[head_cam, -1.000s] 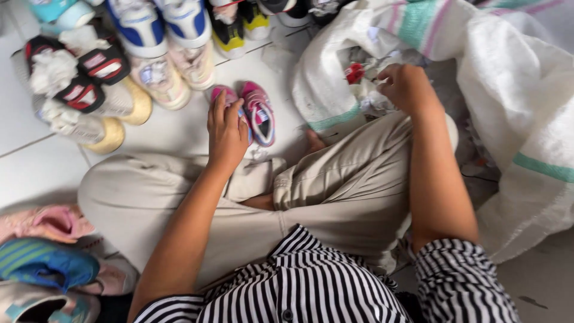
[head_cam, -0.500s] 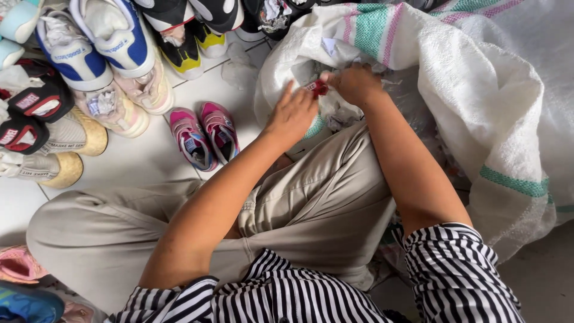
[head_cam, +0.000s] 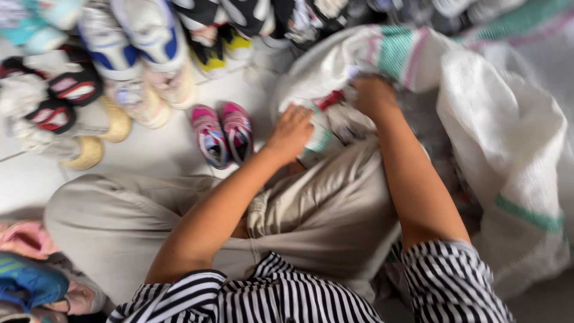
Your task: The person sits on the floor and stuffs crumpled paper into a pair of light blue sandals, then into a pair of pink sneakers. The person retrieves paper from a large white sack and places it inside the shoes to maintain their shape.
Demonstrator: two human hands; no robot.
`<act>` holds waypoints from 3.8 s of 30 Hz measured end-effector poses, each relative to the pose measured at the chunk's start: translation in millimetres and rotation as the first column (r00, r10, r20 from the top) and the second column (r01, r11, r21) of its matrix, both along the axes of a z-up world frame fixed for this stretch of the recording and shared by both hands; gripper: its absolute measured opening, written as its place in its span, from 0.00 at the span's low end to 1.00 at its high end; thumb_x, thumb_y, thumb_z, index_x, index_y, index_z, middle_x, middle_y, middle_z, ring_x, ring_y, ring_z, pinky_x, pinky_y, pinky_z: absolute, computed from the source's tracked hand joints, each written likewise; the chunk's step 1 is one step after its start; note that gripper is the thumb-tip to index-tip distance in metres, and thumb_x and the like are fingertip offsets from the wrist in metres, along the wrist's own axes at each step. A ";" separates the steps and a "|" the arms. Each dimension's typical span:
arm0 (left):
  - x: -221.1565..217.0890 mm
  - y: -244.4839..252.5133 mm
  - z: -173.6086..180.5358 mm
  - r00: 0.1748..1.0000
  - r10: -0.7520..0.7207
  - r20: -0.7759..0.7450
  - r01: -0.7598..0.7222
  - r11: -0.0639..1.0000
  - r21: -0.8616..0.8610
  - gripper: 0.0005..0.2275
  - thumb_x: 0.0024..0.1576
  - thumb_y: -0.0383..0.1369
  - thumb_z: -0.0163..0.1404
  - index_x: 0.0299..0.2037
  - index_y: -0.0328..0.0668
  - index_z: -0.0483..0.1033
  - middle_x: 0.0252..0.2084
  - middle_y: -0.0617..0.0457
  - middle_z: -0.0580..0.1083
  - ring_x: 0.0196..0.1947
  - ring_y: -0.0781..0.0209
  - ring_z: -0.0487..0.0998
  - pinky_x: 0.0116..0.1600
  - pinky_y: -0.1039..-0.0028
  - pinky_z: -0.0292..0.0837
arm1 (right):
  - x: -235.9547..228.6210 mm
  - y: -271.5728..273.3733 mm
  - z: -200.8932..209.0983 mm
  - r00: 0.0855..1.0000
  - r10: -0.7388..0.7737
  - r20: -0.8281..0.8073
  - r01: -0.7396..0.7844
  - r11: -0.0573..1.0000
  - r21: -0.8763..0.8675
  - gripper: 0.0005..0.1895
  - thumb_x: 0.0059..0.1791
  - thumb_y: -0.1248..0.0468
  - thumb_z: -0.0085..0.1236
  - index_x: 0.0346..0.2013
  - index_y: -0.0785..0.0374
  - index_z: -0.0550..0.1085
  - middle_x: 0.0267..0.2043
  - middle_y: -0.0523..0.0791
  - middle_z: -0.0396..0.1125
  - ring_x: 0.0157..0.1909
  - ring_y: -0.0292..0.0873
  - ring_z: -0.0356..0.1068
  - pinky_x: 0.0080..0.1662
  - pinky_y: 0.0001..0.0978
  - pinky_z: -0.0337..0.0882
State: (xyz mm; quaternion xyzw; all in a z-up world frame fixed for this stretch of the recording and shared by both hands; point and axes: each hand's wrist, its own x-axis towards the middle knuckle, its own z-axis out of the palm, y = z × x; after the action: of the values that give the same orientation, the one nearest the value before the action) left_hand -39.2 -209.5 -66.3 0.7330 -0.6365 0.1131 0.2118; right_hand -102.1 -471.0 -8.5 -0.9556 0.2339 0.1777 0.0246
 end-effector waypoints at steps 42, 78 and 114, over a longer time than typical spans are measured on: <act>7.7 199.9 32.0 0.813 0.535 -0.231 -0.540 0.841 0.048 0.14 0.54 0.31 0.62 0.48 0.38 0.76 0.67 0.36 0.62 0.70 0.33 0.57 0.64 0.43 0.61 | 5.2 273.6 -40.7 0.592 0.629 0.504 -0.451 0.777 -0.439 0.09 0.51 0.51 0.58 0.43 0.47 0.78 0.44 0.41 0.63 0.42 0.44 0.71 0.30 0.35 0.75; 12.1 166.8 2.9 0.856 0.515 -0.043 -0.516 0.850 -0.107 0.23 0.62 0.50 0.36 0.28 0.43 0.77 0.77 0.38 0.56 0.77 0.41 0.55 0.73 0.34 0.44 | 132.9 204.0 -142.2 0.670 0.427 0.607 -0.210 0.894 -0.397 0.13 0.45 0.67 0.62 0.44 0.62 0.77 0.41 0.49 0.68 0.52 0.52 0.68 0.32 0.34 0.80; 59.5 124.8 -9.7 0.816 0.490 0.308 -0.468 0.871 -0.148 0.08 0.49 0.22 0.48 0.20 0.45 0.72 0.28 0.42 0.67 0.20 0.50 0.61 0.29 0.59 0.51 | -3.7 297.8 -19.6 0.909 0.251 0.334 -0.289 0.955 0.070 0.14 0.46 0.57 0.57 0.44 0.53 0.80 0.42 0.44 0.63 0.48 0.51 0.67 0.37 0.46 0.79</act>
State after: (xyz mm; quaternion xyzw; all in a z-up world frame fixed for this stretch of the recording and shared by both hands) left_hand 20.3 -84.6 -76.0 0.8319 -0.4541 0.3065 0.0887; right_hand -105.8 -173.3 -28.1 -0.9917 0.0814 0.0347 0.0938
